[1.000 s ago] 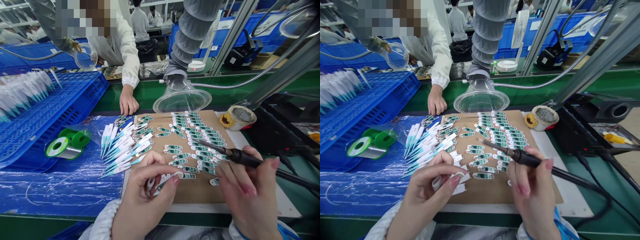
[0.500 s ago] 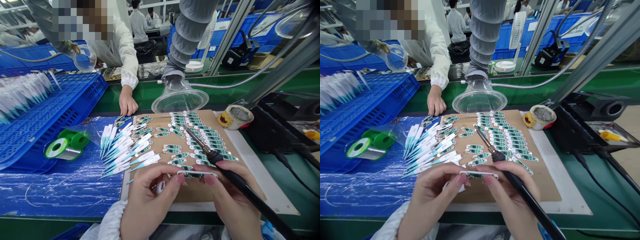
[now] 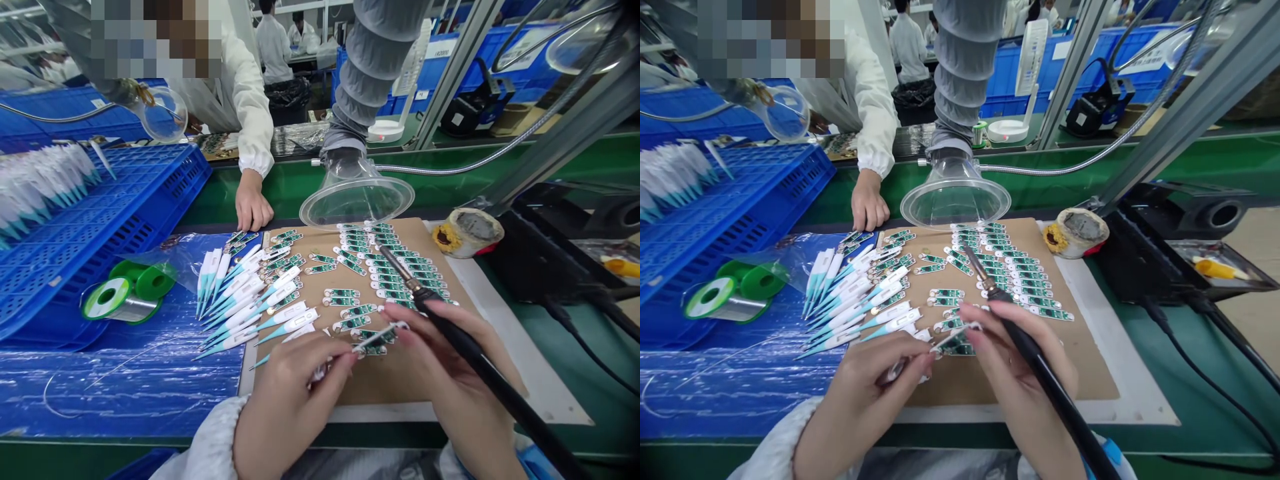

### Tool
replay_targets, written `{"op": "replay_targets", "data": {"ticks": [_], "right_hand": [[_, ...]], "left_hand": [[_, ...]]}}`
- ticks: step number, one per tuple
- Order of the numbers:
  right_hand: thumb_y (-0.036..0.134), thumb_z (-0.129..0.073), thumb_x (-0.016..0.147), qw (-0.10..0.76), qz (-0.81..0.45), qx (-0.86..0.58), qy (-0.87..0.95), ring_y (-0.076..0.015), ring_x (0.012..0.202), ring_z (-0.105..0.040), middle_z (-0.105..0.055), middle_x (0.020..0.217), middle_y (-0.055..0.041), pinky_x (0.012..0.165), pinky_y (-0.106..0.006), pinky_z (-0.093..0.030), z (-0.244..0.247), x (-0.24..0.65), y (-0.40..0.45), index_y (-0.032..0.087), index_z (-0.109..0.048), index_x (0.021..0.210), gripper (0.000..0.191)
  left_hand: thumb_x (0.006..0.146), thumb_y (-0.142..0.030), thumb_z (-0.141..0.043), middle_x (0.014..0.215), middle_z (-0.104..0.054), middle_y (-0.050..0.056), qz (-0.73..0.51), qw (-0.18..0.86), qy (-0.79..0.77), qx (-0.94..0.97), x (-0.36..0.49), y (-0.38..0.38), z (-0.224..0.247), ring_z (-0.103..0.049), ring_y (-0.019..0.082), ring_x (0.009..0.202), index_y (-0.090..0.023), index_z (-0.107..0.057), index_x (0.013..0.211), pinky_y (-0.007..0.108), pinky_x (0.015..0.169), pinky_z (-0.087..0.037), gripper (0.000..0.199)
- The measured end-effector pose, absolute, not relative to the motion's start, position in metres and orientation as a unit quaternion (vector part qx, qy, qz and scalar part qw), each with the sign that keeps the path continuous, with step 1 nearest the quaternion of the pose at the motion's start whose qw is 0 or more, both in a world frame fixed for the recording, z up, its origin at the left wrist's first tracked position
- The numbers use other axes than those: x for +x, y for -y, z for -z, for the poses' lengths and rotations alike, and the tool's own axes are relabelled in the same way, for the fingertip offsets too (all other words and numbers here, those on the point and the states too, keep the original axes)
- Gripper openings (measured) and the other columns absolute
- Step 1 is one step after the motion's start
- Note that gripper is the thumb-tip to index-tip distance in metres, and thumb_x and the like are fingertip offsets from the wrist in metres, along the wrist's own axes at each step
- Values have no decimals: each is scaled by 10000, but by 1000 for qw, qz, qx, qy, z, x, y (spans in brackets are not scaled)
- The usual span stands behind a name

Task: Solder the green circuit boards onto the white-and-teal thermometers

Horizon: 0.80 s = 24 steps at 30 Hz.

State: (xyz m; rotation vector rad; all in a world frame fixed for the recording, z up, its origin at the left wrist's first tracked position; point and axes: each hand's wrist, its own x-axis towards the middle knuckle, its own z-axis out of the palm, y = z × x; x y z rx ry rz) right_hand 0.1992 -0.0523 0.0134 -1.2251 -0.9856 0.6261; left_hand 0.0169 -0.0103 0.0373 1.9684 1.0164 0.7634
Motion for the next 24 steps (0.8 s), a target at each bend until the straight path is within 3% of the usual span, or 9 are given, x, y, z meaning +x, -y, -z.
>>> {"op": "replay_targets", "data": {"ticks": [3, 6, 9, 12, 15, 24], "right_hand": [[347, -654, 951, 732, -247, -518, 367, -150, 753, -733, -767, 843, 31, 746, -297, -598, -14, 204, 48, 339, -657, 1191, 240], [539, -635, 924, 784, -276, -465, 305, -125, 477, -529, -525, 477, 70, 515, -269, -475, -14, 212, 46, 342, -732, 1033, 246], [564, -695, 850, 764, -331, -488, 263, -120, 436, -444, -452, 473, 49, 426, -264, -393, -14, 217, 47, 299, -760, 828, 274], [505, -758, 781, 737, -362, -513, 249, -113, 423, -430, -430, 465, 40, 379, -247, -345, -12, 215, 45, 271, -752, 731, 240], [518, -769, 761, 730, -371, -519, 246, -120, 417, -443, -405, 429, 36, 357, -239, -333, -11, 212, 42, 271, -761, 708, 253], [493, -755, 763, 727, -368, -515, 265, -100, 375, -432, -464, 449, 33, 349, -221, -355, -11, 211, 40, 262, -758, 700, 239]], "left_hand": [[968, -281, -580, 695, -706, 22, -335, 512, -460, 644, 16, 2, -33, -528, 90, 504, -175, -702, 770, 209, 493, -424, 256], [969, -403, -595, 527, -574, -28, -376, 601, -469, 526, 15, -1, -29, -341, 50, 393, -161, -701, 786, 180, 398, -320, 321], [944, -442, -639, 433, -451, -66, -404, 630, -455, 482, 18, 1, -29, -310, 46, 383, -161, -710, 785, 162, 394, -318, 330], [929, -416, -665, 586, -633, -9, -424, 642, -431, 471, 23, 5, -32, -362, 36, 401, -167, -724, 815, 151, 389, -346, 281], [939, -376, -658, 726, -721, 32, -429, 648, -413, 476, 25, 8, -37, -392, 24, 408, -172, -733, 839, 144, 402, -383, 239], [950, -393, -635, 715, -727, 44, -408, 651, -415, 488, 25, 13, -45, -403, 27, 401, -169, -704, 760, 142, 380, -354, 301]]}}
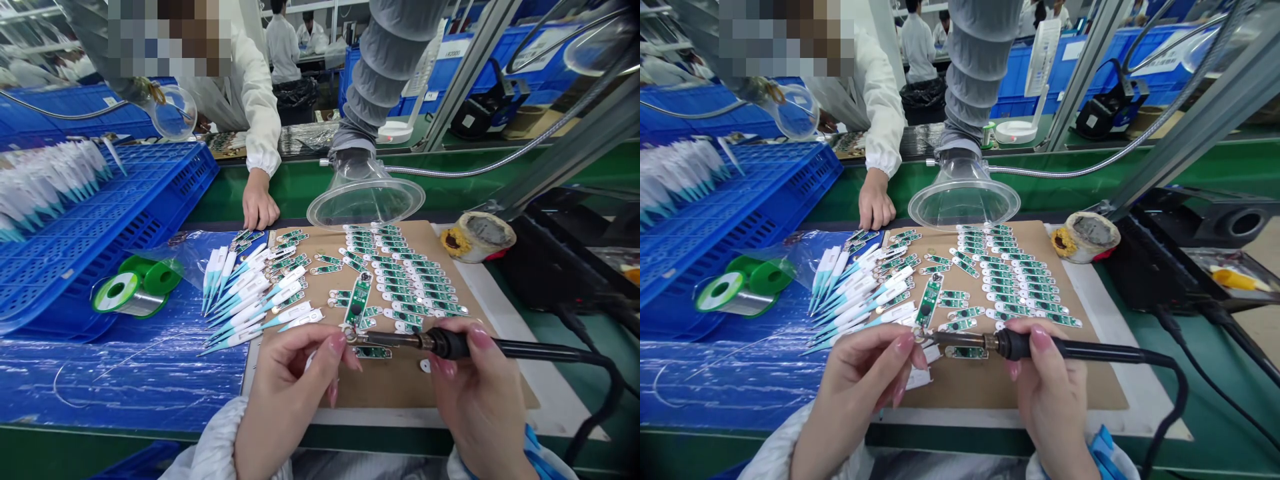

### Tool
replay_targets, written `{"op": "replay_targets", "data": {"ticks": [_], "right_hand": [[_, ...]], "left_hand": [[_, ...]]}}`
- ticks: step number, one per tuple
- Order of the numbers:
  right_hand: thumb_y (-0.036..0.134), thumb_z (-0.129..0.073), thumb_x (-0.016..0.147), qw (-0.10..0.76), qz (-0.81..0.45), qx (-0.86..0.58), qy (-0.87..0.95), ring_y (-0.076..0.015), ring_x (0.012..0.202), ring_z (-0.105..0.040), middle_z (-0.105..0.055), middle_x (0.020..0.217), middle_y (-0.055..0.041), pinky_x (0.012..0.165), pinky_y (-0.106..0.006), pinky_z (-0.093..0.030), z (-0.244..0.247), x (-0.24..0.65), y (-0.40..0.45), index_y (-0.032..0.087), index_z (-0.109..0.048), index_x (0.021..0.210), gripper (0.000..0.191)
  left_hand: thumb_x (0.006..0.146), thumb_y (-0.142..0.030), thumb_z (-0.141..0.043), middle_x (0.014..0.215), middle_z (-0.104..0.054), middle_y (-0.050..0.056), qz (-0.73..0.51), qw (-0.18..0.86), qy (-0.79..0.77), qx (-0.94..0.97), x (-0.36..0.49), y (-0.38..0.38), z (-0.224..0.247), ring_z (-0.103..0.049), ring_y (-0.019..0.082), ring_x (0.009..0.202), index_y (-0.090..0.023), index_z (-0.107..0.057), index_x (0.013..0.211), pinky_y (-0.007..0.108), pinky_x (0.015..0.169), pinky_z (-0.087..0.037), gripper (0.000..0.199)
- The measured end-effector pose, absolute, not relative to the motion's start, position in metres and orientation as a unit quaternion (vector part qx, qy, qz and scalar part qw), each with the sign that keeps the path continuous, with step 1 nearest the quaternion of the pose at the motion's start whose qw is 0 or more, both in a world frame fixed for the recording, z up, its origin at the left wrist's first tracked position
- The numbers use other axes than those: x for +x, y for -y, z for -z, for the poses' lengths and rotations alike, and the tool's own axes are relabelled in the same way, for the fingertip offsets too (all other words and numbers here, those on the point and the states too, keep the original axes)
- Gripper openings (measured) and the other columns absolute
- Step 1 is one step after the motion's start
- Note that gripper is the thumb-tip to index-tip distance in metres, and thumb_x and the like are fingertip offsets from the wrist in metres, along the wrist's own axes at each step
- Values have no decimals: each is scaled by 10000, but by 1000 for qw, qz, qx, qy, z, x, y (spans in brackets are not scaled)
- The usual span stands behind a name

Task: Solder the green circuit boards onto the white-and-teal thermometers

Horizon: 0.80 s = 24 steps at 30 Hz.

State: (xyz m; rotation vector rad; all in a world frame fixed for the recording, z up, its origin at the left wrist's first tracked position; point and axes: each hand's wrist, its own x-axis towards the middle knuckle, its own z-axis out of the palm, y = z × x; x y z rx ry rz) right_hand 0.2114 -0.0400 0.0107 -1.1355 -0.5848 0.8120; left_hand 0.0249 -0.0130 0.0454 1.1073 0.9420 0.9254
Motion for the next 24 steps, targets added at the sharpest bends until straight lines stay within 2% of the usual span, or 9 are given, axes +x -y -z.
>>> {"op": "replay_targets", "data": {"ticks": [9, 16, 19, 22, 24], "right_hand": [[474, -758, 765, 728, -386, -502, 263, -120, 442, -431, -366, 413, 44, 382, -210, -352, -8, 213, 40, 261, -737, 700, 224], [379, -643, 851, 766, -417, -462, 159, -111, 487, -322, -268, 445, 58, 468, -224, -360, -24, 222, 37, 230, -661, 703, 211], [382, -645, 852, 768, -407, -475, 137, -118, 507, -319, -285, 475, 51, 479, -249, -349, -25, 226, 40, 230, -649, 693, 220], [378, -655, 843, 761, -402, -493, 131, -129, 516, -342, -312, 485, 35, 488, -284, -340, -20, 230, 44, 252, -675, 733, 169], [377, -666, 819, 758, -393, -505, 126, -125, 498, -343, -319, 477, 31, 496, -298, -341, -15, 231, 45, 253, -671, 724, 156]], "left_hand": [[958, -360, -625, 712, -724, 32, -406, 648, -414, 494, 24, 13, -45, -429, 28, 414, -183, -719, 771, 133, 382, -345, 275], [967, -365, -591, 727, -742, 49, -386, 608, -435, 540, 19, 11, -44, -433, 44, 398, -175, -722, 782, 166, 387, -363, 296], [955, -359, -598, 718, -732, 32, -376, 482, -477, 632, -7, -16, -51, -486, 74, 449, -181, -746, 807, 193, 433, -388, 275], [950, -375, -596, 726, -718, 19, -336, 257, -580, 696, -47, -70, -59, -562, 127, 581, -180, -750, 863, 226, 536, -433, 263], [931, -343, -618, 830, -744, 40, -322, 213, -606, 696, -73, -112, -58, -619, 166, 713, -164, -750, 884, 248, 628, -478, 227]]}}
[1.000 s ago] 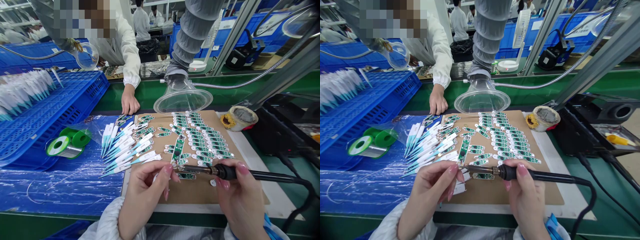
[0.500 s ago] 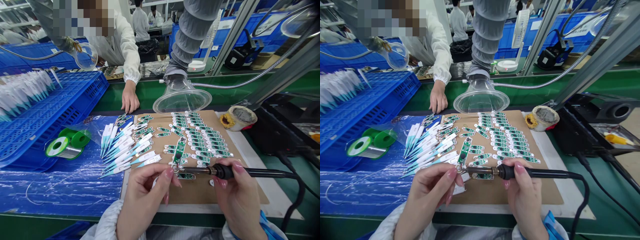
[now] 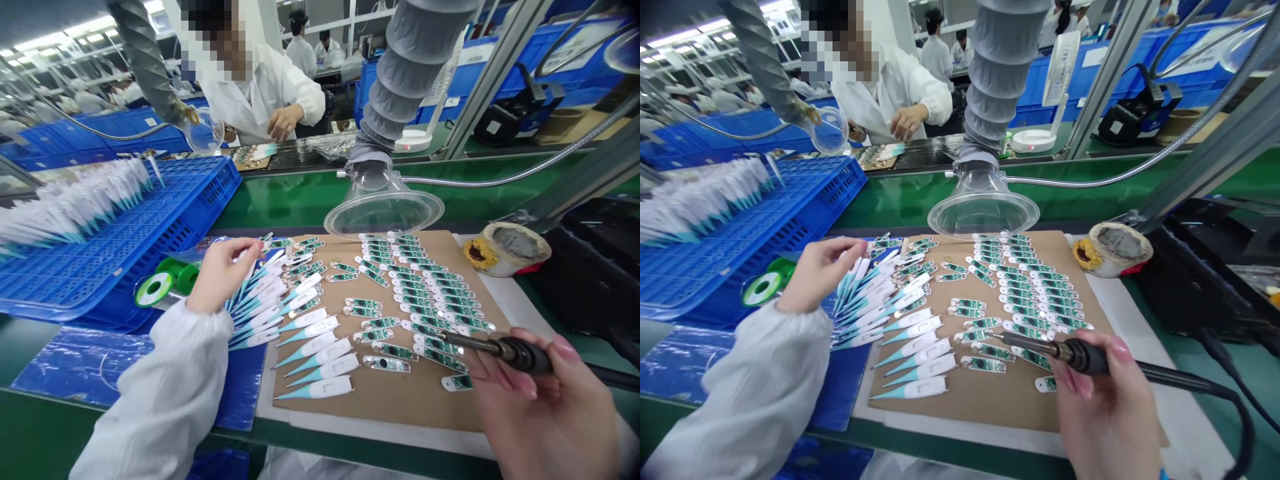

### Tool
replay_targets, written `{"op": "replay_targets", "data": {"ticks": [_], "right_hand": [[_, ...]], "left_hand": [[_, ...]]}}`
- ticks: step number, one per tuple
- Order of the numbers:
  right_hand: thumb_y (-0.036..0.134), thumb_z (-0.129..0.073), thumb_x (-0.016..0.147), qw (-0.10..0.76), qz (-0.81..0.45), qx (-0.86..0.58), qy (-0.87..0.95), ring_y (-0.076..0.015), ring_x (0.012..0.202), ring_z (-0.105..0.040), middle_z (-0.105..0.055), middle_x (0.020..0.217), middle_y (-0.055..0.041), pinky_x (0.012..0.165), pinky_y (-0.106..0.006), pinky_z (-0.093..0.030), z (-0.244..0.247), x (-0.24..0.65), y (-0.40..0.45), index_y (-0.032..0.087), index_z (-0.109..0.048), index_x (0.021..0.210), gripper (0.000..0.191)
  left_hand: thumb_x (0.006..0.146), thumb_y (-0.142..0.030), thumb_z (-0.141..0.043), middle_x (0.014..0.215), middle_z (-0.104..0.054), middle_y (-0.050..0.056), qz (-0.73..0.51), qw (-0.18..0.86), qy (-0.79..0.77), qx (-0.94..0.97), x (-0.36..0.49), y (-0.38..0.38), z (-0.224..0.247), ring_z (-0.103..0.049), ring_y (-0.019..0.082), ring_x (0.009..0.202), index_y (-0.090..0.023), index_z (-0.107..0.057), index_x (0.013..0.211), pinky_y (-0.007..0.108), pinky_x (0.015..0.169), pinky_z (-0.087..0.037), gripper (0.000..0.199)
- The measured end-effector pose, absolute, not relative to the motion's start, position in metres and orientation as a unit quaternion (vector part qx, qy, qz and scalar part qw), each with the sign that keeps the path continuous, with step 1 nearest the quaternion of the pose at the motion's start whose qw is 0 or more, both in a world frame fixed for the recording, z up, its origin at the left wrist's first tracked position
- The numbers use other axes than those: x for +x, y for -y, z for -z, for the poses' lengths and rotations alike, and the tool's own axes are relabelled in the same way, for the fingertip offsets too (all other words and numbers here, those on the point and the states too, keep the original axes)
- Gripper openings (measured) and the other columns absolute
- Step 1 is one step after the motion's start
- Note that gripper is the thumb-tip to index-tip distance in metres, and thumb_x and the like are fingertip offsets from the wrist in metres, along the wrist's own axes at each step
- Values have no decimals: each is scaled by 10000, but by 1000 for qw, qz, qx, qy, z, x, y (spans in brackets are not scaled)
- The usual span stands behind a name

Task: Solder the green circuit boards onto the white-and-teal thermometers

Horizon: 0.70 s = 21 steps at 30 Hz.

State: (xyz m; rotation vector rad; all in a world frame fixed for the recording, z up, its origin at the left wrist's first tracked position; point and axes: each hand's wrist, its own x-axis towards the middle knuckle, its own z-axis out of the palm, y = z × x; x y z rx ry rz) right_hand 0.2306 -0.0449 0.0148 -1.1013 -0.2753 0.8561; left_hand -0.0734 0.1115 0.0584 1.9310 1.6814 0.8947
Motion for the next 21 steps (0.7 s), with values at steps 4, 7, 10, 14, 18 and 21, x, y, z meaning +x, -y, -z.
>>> {"op": "replay_targets", "data": {"ticks": [4, 7, 10, 14, 18, 21], "right_hand": [[368, -692, 780, 766, -376, -509, 109, -105, 486, -343, -348, 473, 47, 522, -269, -368, -8, 231, 43, 229, -665, 750, 144], [372, -697, 770, 763, -383, -510, 104, -98, 488, -336, -347, 464, 51, 521, -248, -365, -10, 232, 43, 218, -662, 743, 161], [390, -700, 768, 751, -395, -519, 103, -95, 500, -342, -341, 472, 52, 519, -237, -359, -14, 231, 44, 202, -634, 690, 214], [418, -728, 762, 758, -390, -512, 108, -91, 503, -356, -356, 484, 54, 524, -233, -366, -15, 228, 43, 206, -664, 724, 224], [471, -739, 769, 764, -375, -506, 136, -100, 507, -377, -374, 481, 49, 526, -246, -370, -11, 227, 44, 221, -703, 766, 252], [523, -743, 777, 764, -360, -510, 163, -113, 509, -392, -391, 477, 43, 519, -262, -366, -7, 230, 46, 241, -730, 799, 283]], "left_hand": [[966, -331, -620, 806, -695, 27, -279, 173, -648, 687, -103, -172, -34, -617, 141, 667, -139, -704, 916, 283, 644, -532, 215], [995, -358, -597, 967, -685, 47, -262, 149, -656, 692, -109, -188, -11, -661, 150, 783, -140, -658, 1050, 323, 720, -579, 233], [974, -346, -623, 1126, -658, 75, -259, 104, -640, 716, -107, -182, -6, -647, 213, 983, -152, -651, 1094, 407, 863, -561, 230], [923, -311, -651, 1048, -613, 92, -257, 68, -577, 772, -89, -150, -23, -541, 312, 1102, -164, -725, 942, 492, 1002, -425, 165], [926, -322, -648, 965, -614, 56, -209, 133, -467, 849, -57, -101, -33, -567, 248, 963, -217, -742, 864, 414, 909, -451, 154], [918, -295, -674, 958, -609, 42, -182, 175, -423, 870, -41, -68, -27, -574, 222, 950, -218, -722, 852, 364, 847, -474, 112]]}}
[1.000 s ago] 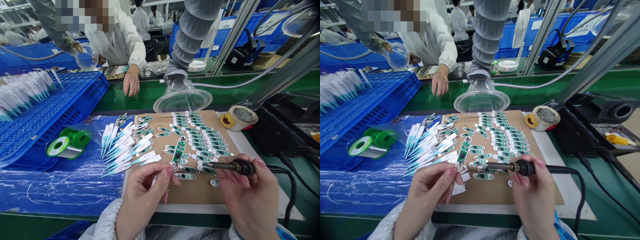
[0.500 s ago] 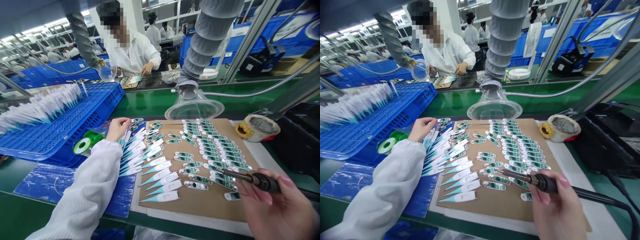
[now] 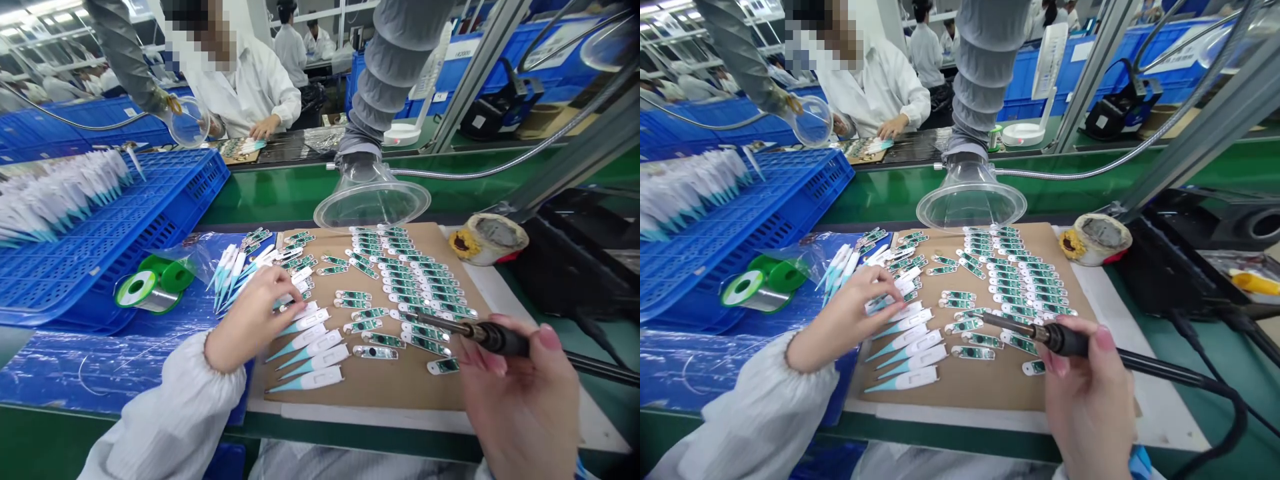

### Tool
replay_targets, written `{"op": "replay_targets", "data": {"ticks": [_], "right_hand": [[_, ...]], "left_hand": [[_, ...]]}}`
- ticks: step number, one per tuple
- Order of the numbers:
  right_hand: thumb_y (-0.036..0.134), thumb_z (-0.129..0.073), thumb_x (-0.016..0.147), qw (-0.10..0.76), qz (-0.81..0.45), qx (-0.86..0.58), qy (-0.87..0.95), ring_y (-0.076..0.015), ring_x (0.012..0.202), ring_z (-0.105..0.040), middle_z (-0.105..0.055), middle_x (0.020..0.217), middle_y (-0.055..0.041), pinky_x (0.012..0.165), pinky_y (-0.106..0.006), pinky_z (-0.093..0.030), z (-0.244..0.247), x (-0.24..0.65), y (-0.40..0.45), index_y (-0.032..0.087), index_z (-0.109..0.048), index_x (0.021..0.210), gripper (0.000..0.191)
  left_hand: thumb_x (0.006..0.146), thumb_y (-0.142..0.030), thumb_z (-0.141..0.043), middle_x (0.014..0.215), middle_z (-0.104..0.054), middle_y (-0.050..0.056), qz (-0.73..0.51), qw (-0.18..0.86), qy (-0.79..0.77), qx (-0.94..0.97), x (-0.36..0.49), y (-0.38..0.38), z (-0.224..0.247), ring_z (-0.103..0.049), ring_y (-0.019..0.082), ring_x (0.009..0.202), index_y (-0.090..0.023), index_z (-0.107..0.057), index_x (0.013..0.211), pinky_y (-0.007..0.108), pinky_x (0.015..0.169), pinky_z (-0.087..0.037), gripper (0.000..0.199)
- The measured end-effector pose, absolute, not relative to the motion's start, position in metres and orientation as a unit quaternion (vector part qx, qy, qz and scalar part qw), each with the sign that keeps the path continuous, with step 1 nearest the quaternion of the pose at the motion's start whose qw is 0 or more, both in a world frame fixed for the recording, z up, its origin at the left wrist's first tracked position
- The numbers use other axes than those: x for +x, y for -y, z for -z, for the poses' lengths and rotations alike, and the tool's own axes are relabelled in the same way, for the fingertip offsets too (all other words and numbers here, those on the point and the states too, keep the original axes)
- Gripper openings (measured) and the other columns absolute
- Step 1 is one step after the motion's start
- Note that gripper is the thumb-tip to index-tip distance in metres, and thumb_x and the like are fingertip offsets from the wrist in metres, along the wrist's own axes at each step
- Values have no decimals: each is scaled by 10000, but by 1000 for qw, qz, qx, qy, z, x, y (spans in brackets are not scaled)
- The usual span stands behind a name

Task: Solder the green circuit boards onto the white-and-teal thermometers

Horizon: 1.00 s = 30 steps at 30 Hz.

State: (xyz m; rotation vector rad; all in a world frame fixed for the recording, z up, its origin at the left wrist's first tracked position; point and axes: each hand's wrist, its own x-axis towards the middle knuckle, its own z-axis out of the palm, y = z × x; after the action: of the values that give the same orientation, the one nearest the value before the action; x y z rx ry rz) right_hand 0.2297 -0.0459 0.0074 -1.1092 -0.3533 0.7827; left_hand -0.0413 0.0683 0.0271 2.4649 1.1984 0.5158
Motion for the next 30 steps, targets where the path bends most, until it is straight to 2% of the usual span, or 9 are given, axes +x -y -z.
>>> {"op": "replay_targets", "data": {"ticks": [5, 8, 11, 15, 21, 25, 30], "right_hand": [[596, -730, 791, 767, -341, -505, 203, -121, 508, -403, -402, 481, 40, 514, -278, -351, -4, 231, 46, 260, -746, 827, 339], [628, -726, 791, 764, -334, -506, 221, -115, 509, -403, -392, 496, 52, 509, -270, -335, -6, 228, 45, 263, -742, 857, 371], [629, -721, 802, 764, -322, -502, 244, -113, 506, -398, -382, 500, 57, 501, -268, -327, -8, 226, 45, 261, -742, 881, 377], [627, -728, 802, 761, -307, -500, 277, -117, 504, -392, -385, 499, 57, 506, -277, -352, -6, 228, 47, 274, -749, 907, 369], [580, -701, 852, 756, -313, -494, 294, -111, 507, -383, -385, 516, 58, 502, -265, -337, 1, 229, 43, 279, -743, 960, 323], [600, -696, 848, 753, -316, -494, 299, -111, 512, -381, -372, 522, 65, 508, -262, -337, 1, 227, 42, 291, -739, 977, 338], [598, -715, 831, 761, -303, -504, 273, -111, 511, -401, -382, 514, 61, 521, -269, -371, -2, 230, 47, 268, -741, 944, 350]], "left_hand": [[939, -261, -656, 996, -597, 79, -167, 176, -415, 877, -22, -49, -16, -560, 251, 966, -171, -705, 967, 395, 829, -471, 106], [953, -278, -634, 981, -600, 90, -161, 164, -414, 881, -3, -55, -13, -547, 274, 961, -158, -695, 920, 432, 833, -464, 138], [936, -275, -656, 936, -608, 75, -158, 167, -413, 881, 14, -62, -7, -560, 270, 928, -164, -667, 847, 418, 792, -475, 143], [930, -208, -655, 945, -619, 58, -165, 181, -414, 877, 21, -64, 0, -579, 245, 928, -174, -646, 856, 388, 794, -487, 83], [975, -254, -598, 968, -629, 63, -167, 195, -414, 873, 17, -73, -7, -576, 250, 954, -183, -676, 876, 414, 847, -478, 145], [912, -220, -680, 963, -641, 75, -163, 213, -399, 877, 26, -87, -7, -581, 279, 970, -175, -666, 855, 447, 868, -467, 74], [859, -192, -729, 817, -657, 31, -213, 283, -381, 854, 25, -97, -6, -614, 238, 847, -190, -620, 749, 407, 819, -485, 155]]}}
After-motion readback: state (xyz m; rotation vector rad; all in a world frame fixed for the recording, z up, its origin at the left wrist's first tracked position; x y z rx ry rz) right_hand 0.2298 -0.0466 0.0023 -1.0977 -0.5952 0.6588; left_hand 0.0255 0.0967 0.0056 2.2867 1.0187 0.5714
